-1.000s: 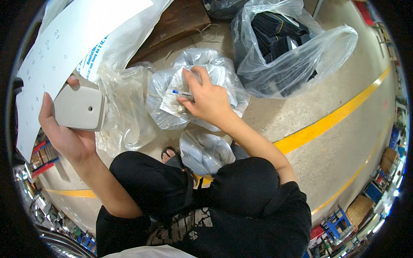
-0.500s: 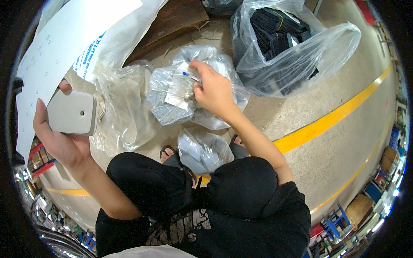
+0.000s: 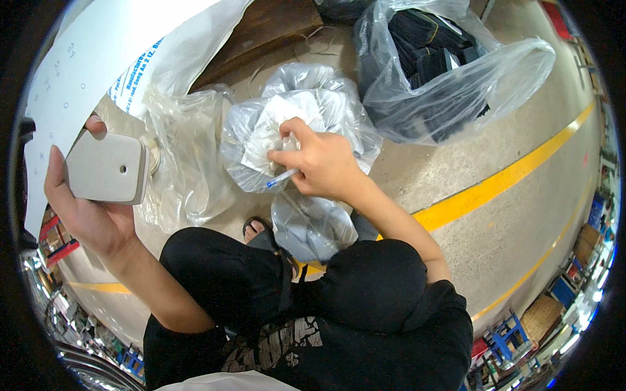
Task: The person walks through a warehouse, then crouches to open plastic bags containing small white items. They remove items one by one, inspect them, and write counts on a notepad using a pen. The person continues counting and labeling items from multiple bags.
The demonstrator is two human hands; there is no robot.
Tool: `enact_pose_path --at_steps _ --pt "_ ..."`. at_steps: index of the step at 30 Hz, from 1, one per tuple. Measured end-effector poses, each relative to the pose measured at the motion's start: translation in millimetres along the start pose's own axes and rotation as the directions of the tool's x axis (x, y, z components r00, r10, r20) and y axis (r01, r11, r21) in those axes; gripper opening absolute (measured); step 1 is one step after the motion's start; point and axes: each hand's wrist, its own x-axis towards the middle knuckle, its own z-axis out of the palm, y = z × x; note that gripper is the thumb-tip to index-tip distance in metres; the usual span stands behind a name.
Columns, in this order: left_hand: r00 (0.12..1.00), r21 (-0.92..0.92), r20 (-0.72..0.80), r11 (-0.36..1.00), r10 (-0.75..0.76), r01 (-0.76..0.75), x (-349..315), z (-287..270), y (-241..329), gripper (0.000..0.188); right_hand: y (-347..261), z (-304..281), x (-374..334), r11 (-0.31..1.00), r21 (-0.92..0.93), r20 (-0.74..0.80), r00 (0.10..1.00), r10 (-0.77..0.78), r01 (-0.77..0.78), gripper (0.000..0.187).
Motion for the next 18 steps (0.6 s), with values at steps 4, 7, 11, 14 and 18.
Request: enact_pose_path --at_steps 4,7,11,14,18 --pt "1.0 0.005 -0.001 1.0 0.021 -0.021 0.8 -2.6 -1.2 0.052 -5.0 3.2 -1.3 0.996 0.037 0.083 0.993 -0.085 0.082 0.052" --pt "1.0 -0.038 0.012 0.999 0.015 -0.014 1.0 -6.8 -1.8 0.053 -8.5 4.3 -2.8 0.993 0.019 0.187 0.976 -0.115 0.113 0.063" --pt "0.983 -0.086 0.174 0.995 0.057 -0.042 2.6 -13.2 0.6 0.048 -16.0 6.5 -0.1 0.992 -0.015 0.233 0.966 -0.115 0.122 0.056" --pt "0.996 0.042 0.043 0.996 0.075 -0.077 -1.4 -4.8 -4.4 0.047 -14.7 9.3 -0.9 0.995 -0.025 0.25 0.964 -0.085 0.095 0.057" --pt "0.997 0.045 0.033 0.996 0.073 -0.075 -1.7 -4.6 0.7 0.046 -11.2 11.8 -0.2 0.991 0.02 0.29 0.948 -0.132 0.132 0.06"
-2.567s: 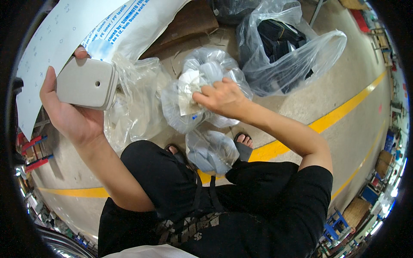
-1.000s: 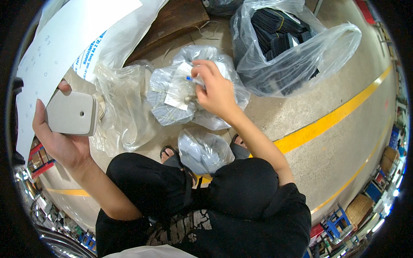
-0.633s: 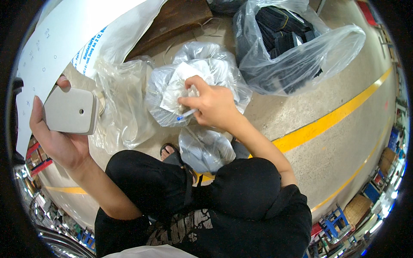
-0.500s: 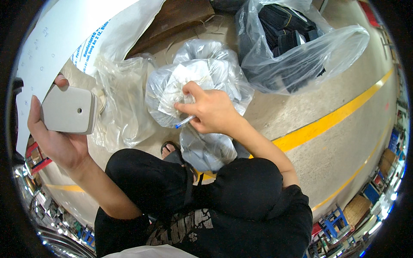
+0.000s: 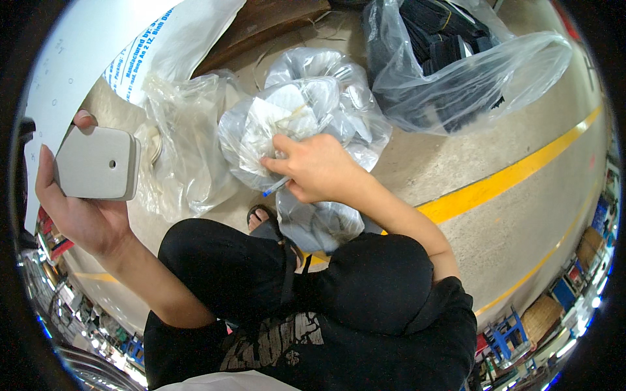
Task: The person walks through a warehouse, then crouches to open plastic bags containing small white items. They remove items one by one, inspect them, and write counts on a notepad using a pen. The person continues counting and labeling items from multiple bags.
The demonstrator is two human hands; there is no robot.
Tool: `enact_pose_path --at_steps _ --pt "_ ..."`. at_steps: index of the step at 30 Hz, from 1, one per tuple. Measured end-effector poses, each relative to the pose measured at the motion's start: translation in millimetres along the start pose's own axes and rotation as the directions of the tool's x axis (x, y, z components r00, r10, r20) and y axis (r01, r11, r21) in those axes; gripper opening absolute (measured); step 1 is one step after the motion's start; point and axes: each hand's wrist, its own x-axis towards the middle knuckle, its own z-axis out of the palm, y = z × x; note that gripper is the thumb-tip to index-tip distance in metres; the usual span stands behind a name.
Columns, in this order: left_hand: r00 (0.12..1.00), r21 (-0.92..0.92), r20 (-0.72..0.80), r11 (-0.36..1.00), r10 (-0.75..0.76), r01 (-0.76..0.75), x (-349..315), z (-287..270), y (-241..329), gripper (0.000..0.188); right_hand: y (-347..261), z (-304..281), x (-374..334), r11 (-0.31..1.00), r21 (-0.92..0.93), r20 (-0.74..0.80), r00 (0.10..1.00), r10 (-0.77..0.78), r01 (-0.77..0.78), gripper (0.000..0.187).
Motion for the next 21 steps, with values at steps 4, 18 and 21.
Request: enact_pose_path --at_steps 4,18,21 --pt "0.992 -0.057 0.124 0.998 0.035 -0.029 2.5 -15.5 -2.0 0.045 -0.2 4.3 1.4 1.0 0.0 -0.011 1.0 -0.003 0.003 0.062" --pt "0.964 -0.178 0.259 0.984 0.066 -0.02 4.6 -25.3 1.0 0.042 -9.6 -12.9 -0.7 0.974 -0.091 -0.013 0.978 0.209 -0.209 0.052" --pt "0.959 -0.166 0.266 0.984 0.103 -0.06 5.4 -25.8 -1.1 0.041 -5.5 -17.8 -3.9 0.99 -0.07 0.048 0.991 0.126 -0.122 0.048"
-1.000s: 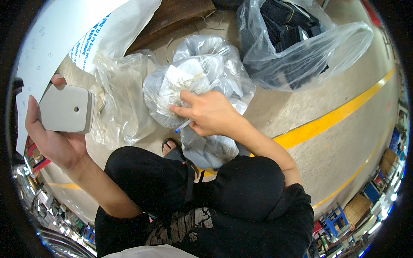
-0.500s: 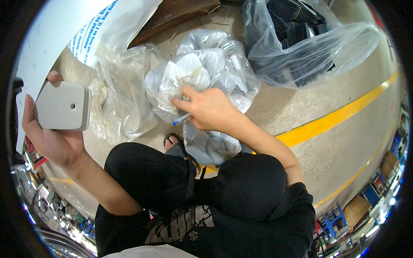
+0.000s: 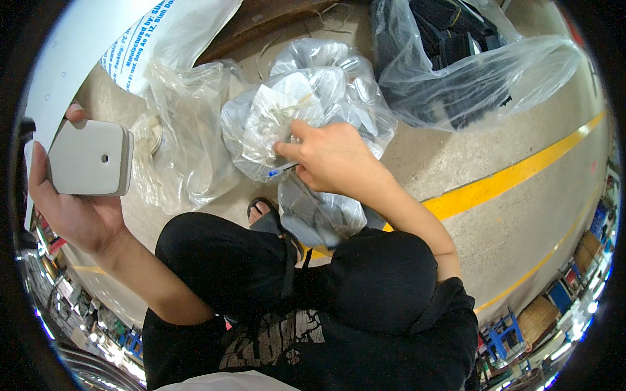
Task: The person walks through a warehouse, then crouches to open plastic bags containing small white items. They remove items one by one, inspect them, and write counts on a notepad using a pen. The person continues counting and labeling items from multiple bags.
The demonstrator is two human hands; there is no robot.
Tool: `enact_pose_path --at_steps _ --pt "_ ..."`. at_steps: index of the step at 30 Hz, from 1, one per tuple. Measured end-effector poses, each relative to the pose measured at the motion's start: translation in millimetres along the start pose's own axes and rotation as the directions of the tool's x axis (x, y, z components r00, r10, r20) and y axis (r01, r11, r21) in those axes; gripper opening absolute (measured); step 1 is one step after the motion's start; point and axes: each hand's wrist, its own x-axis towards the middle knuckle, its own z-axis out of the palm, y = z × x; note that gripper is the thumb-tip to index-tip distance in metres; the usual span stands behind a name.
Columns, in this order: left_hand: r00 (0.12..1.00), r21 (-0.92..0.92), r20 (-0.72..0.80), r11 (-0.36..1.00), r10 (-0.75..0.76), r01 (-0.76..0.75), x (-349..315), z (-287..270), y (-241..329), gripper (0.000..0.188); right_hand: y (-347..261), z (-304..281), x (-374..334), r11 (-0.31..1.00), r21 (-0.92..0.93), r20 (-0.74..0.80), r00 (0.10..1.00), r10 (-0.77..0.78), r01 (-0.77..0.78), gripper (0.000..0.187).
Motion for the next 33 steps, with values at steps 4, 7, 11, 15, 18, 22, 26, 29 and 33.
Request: enact_pose_path --at_steps 4,7,11,15,18,22,26,29,33 --pt "1.0 -0.045 -0.011 0.999 0.008 -0.009 -3.2 2.4 -0.7 0.041 0.3 4.4 0.8 0.994 0.092 -0.004 0.998 -0.061 0.061 0.044" --pt "1.0 -0.109 0.005 0.994 -0.009 0.009 -3.8 2.4 0.0 0.041 -1.0 7.4 1.0 0.984 0.152 -0.001 0.996 -0.094 0.093 0.041" --pt "0.998 -0.113 0.067 0.994 0.006 0.001 -4.6 -4.2 2.5 0.04 -6.0 14.9 3.1 0.991 0.116 -0.013 0.998 -0.063 0.064 0.042" --pt "0.997 0.074 -0.076 0.997 -0.004 0.01 -4.9 0.3 2.4 0.04 -7.9 16.1 5.0 0.999 0.032 -0.052 0.999 -0.01 0.012 0.048" --pt "0.948 0.335 -0.316 0.939 0.031 0.081 -8.1 14.7 1.7 0.041 -8.2 24.5 5.7 0.998 0.005 -0.071 0.995 -0.07 0.07 0.049" --pt "0.959 0.201 -0.283 0.976 -0.02 0.079 -7.1 14.0 3.4 0.042 -15.5 52.2 9.6 0.993 -0.025 -0.336 0.935 -0.116 0.115 0.039" --pt "0.959 0.195 -0.281 0.975 -0.048 0.106 -8.9 10.0 3.8 0.043 -23.5 70.5 11.0 0.992 -0.032 -0.459 0.88 -0.12 0.119 0.03" --pt "0.968 0.134 -0.247 0.988 -0.038 0.073 -13.0 1.5 0.8 0.044 -24.8 74.1 10.7 0.993 -0.044 -0.491 0.863 -0.117 0.11 0.028" --pt "0.964 0.15 -0.264 0.986 -0.03 0.071 -13.7 -0.3 0.9 0.044 -25.9 74.3 10.4 0.997 -0.021 -0.537 0.84 -0.077 0.078 0.026"
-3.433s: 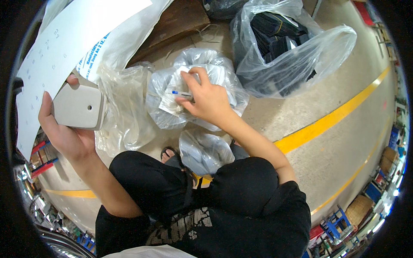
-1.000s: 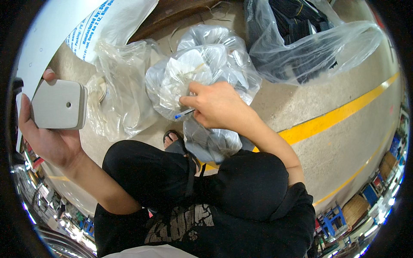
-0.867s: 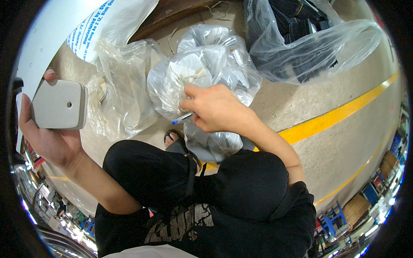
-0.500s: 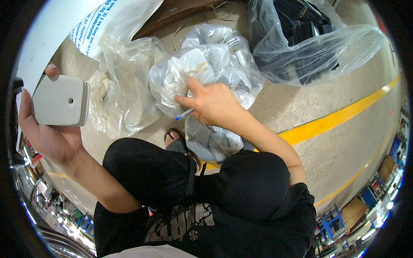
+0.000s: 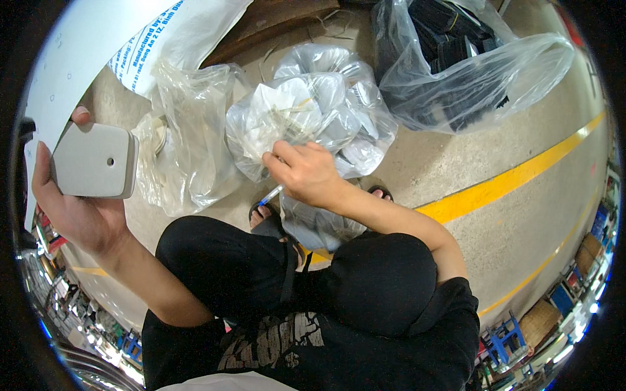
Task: The person walks through a warehouse, then crouches to open plastic bags containing small white items. They remove items one by one, inspect them, and write counts on a notepad using a pen. The person continues counting and labeling items from multiple bags.
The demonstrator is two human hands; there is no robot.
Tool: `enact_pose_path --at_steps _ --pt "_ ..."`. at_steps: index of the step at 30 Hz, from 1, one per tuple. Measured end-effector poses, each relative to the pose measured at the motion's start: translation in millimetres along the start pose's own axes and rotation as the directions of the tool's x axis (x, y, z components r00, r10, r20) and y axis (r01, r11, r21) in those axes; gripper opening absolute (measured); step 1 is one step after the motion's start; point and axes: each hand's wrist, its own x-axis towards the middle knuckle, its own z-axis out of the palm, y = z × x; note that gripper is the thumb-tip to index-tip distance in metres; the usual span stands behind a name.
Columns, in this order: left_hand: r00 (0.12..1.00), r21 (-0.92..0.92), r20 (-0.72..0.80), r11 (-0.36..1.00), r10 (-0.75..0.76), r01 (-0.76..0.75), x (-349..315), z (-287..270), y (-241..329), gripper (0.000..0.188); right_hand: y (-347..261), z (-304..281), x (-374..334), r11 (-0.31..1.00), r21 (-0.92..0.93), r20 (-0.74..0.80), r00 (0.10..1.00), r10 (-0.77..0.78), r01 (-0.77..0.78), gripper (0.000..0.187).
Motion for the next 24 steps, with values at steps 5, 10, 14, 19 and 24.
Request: enact_pose_path --at_steps 5,10,14,19,24 --pt "1.0 0.001 -0.029 1.0 -0.007 0.007 -1.3 2.5 1.0 0.044 10.4 -14.7 13.1 0.982 -0.138 0.064 0.988 0.139 -0.129 0.044" --pt "1.0 0.068 0.0 0.998 0.018 -0.018 -1.2 6.3 4.0 0.042 9.3 -30.8 20.0 0.938 -0.225 0.053 0.958 0.283 -0.264 0.06" --pt "0.999 0.056 -0.01 0.998 0.031 -0.03 -1.7 -6.5 -0.4 0.042 9.3 -31.9 22.3 0.932 -0.224 0.066 0.95 0.306 -0.285 0.065" --pt "0.999 0.077 -0.021 0.997 0.027 -0.025 -3.1 -4.9 2.4 0.043 9.0 -28.6 22.4 0.936 -0.259 0.091 0.958 0.271 -0.24 0.07" --pt "0.996 0.016 0.071 0.999 0.049 -0.05 -1.9 1.7 7.8 0.044 -1.6 -26.2 27.2 0.924 -0.255 0.09 0.944 0.317 -0.286 0.071"
